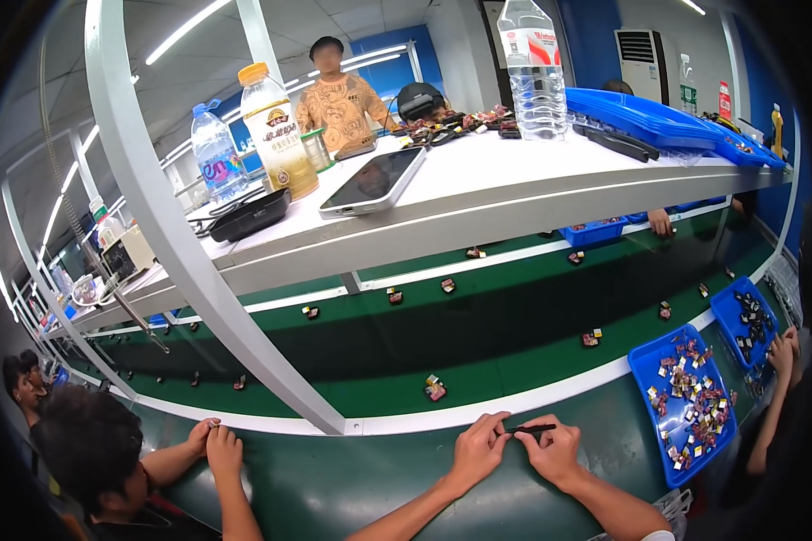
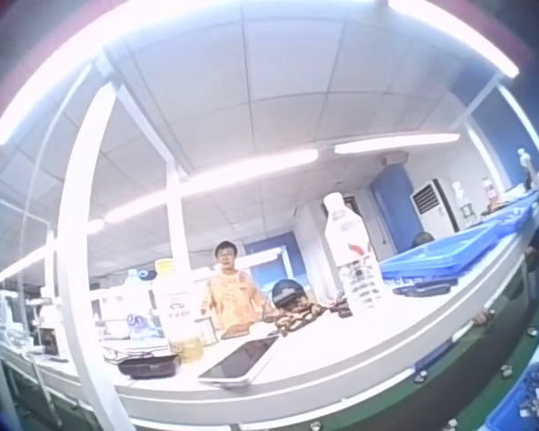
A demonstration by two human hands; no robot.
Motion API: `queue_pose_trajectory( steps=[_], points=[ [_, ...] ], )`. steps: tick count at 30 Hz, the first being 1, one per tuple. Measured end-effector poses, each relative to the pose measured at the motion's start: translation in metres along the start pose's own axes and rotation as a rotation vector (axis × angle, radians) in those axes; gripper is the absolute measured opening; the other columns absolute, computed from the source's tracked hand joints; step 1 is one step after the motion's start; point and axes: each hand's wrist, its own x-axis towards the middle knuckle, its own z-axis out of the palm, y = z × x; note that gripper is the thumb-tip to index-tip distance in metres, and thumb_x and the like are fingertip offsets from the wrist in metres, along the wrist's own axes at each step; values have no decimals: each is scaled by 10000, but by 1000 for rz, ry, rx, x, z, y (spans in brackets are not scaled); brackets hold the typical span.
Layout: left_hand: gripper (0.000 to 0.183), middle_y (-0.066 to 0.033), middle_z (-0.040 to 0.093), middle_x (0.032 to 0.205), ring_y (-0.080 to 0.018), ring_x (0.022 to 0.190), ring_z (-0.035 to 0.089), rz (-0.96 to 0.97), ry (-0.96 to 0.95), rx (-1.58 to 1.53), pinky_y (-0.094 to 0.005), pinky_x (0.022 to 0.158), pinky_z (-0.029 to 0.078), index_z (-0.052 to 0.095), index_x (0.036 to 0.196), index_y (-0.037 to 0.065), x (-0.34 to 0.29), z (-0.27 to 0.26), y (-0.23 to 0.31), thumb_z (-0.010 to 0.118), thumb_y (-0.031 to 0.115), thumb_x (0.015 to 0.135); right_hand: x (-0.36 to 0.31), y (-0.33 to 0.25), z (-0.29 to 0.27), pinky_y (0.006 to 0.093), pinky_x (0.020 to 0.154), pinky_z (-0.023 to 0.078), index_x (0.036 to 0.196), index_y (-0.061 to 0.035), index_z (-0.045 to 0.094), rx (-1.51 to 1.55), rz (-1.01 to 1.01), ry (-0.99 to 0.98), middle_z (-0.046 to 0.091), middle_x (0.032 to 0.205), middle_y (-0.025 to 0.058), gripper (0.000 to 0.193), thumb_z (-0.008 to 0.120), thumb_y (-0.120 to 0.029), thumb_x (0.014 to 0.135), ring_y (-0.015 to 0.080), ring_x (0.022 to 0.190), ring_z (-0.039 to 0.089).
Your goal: Assembling small components on an industrial production line.
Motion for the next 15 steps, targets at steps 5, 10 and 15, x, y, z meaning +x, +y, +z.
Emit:
queue_pose_trajectory(
  steps=[5,10,15],
  points=[
    [407,-53,628,853,-165,550,554,7,-28,11,-322,539,466,681,1205,61,0,0,0,748,-29,813,-1,1,-1,286,410,342,854,-75,728,4,-6,-1,474,457,-2,172,867,-124,764,116,363,435],
    [397,-34,606,816,-125,548,512,-14,-2,9,-284,549,453,702,1176,38,-3,-2,3,759,-49,793,-1,-9,-3,278,413,345,852,-74,732,-4,13,-16,478,460,-9,160,861,-118,768,98,365,430],
    [399,-42,607,818,-129,551,512,-2,-12,-3,-284,547,454,701,1171,32,1,0,1,760,-59,787,2,-5,-2,281,413,344,857,-71,732,4,-6,11,473,458,-6,168,864,-116,764,102,364,431]
  ],
)
